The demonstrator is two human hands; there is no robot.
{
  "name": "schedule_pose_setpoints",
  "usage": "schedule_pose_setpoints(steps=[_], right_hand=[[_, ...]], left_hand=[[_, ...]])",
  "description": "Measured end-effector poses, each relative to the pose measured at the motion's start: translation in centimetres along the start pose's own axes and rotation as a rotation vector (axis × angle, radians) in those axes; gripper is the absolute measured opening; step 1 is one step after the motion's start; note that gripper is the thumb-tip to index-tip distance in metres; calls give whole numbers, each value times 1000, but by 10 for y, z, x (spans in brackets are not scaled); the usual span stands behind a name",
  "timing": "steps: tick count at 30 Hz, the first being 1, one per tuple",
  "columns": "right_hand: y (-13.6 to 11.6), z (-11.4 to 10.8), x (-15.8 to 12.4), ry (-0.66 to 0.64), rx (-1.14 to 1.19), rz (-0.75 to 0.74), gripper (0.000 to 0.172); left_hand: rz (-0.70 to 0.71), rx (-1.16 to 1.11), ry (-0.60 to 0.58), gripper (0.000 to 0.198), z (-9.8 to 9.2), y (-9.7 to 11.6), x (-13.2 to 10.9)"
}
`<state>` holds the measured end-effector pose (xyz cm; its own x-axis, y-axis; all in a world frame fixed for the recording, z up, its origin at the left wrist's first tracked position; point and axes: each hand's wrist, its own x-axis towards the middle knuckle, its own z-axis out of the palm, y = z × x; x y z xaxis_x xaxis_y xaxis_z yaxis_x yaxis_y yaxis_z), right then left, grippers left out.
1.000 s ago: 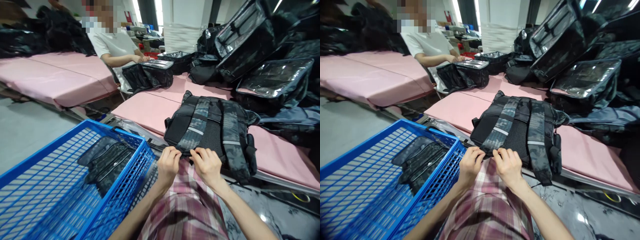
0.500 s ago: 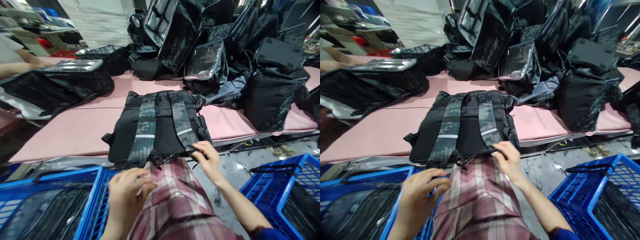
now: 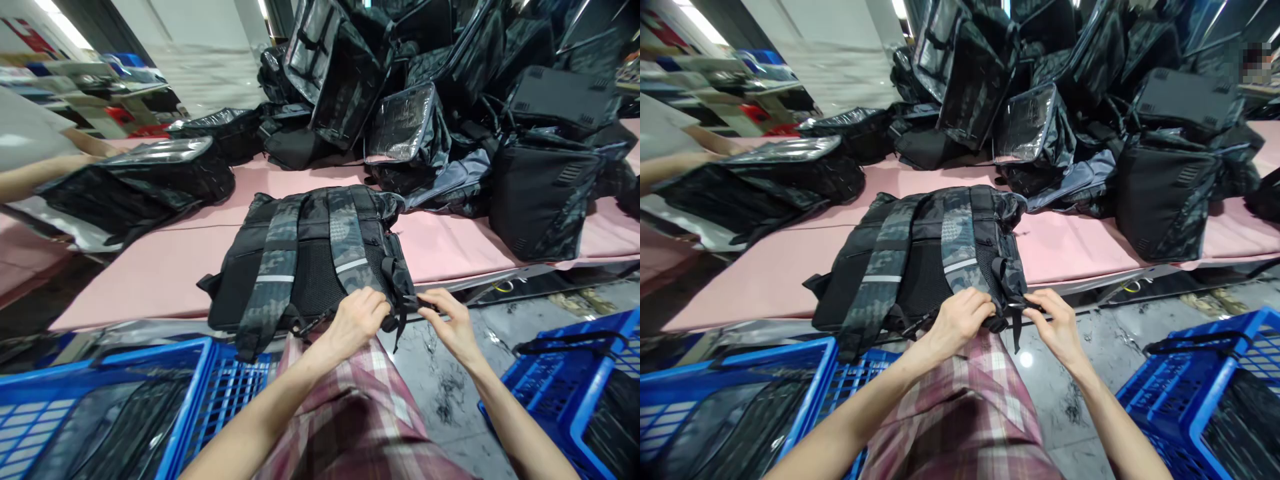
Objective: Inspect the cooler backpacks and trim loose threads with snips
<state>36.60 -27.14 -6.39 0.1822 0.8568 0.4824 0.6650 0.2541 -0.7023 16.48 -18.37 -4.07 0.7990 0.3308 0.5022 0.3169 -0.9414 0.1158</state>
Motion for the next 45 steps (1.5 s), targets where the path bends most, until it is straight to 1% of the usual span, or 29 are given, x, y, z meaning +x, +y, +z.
schedule_pose_setpoints(steps=[2, 4, 7, 9, 11, 12, 14, 16, 17, 18, 19, 20, 21, 22, 23, 24, 26, 27, 29, 30, 31, 33, 36, 39, 40, 41, 44, 45], right_hand=[[-2, 1, 6, -77, -77, -142, 18], [-5, 4, 13, -139, -172, -273, 19], [-15, 12, 24, -216, -335, -432, 18], [-20, 16, 29, -240, -406, -474, 16], [-22, 17, 31, -231, -385, -440, 15], [-20, 15, 31, -219, -326, -397, 14], [-12, 8, 29, -183, -149, -259, 14], [0, -2, 24, -117, -12, -84, 15], [5, -6, 22, -79, 6, -4, 20], [9, -9, 21, -43, -5, 56, 28], [9, -10, 20, -17, -27, 89, 35], [7, -8, 21, -7, -45, 94, 40], [1, -3, 22, -17, -50, 81, 40], [-8, 4, 25, -39, -44, 56, 38], [-19, 13, 29, -66, -40, 31, 33], [-32, 24, 33, -93, -48, 20, 31], [-54, 48, 41, -140, -121, 41, 38], [-63, 59, 45, -166, -148, 59, 42], [-71, 76, 48, -220, -138, 66, 47], [-72, 82, 48, -235, -110, 65, 47], [-70, 86, 48, -239, -72, 68, 45], [-64, 90, 47, -223, 16, 91, 35], [-54, 92, 48, -209, 175, 130, 23], [-49, 84, 47, -241, 280, 140, 16], [-49, 79, 46, -251, 271, 127, 16], [-49, 73, 43, -251, 230, 104, 20], [-51, 52, 35, -243, 15, -25, 41], [-53, 46, 32, -246, -44, -82, 41]], left_hand=[[-100, -91, 94, 17, 0, 0, -8], [-171, -197, 160, 16, 1, 2, -15], [-228, -322, 194, 17, 4, 6, -19], [-261, -389, 183, 19, 4, 9, -18], [-331, -462, 174, 23, -1, 12, -15], [-373, -519, 150, 26, -8, 12, -15], [-412, -653, 15, 32, -29, 7, -17], [-397, -692, -102, 35, -56, -7, -26], [-416, -620, -61, 37, -70, -18, -33], [-493, -489, 45, 42, -81, -30, -42], [-610, -340, 158, 47, -89, -43, -51], [-755, -204, 256, 50, -93, -54, -60], [-900, -123, 306, 55, -93, -64, -67], [-1030, -107, 327, 61, -91, -70, -73], [-1142, -159, 339, 68, -87, -74, -77], [-1228, -277, 352, 74, -82, -74, -78], [-1325, -659, 358, 75, -73, -67, -77], [-1349, -865, 343, 71, -71, -61, -75], [-1364, -1216, 261, 63, -70, -47, -72], [-1355, -1326, 230, 59, -70, -40, -70], [-1342, -1395, 226, 56, -70, -34, -69], [-1305, -1488, 245, 54, -67, -24, -65], [-1258, -1599, 272, 55, -54, -15, -54], [-1235, -1569, 402, 49, -43, -15, -46], [-1233, -1556, 429, 46, -42, -17, -45], [-1236, -1561, 430, 44, -43, -19, -45], [-1243, -1642, 353, 39, -50, -25, -48], [-1240, -1662, 332, 38, -52, -26, -49]])
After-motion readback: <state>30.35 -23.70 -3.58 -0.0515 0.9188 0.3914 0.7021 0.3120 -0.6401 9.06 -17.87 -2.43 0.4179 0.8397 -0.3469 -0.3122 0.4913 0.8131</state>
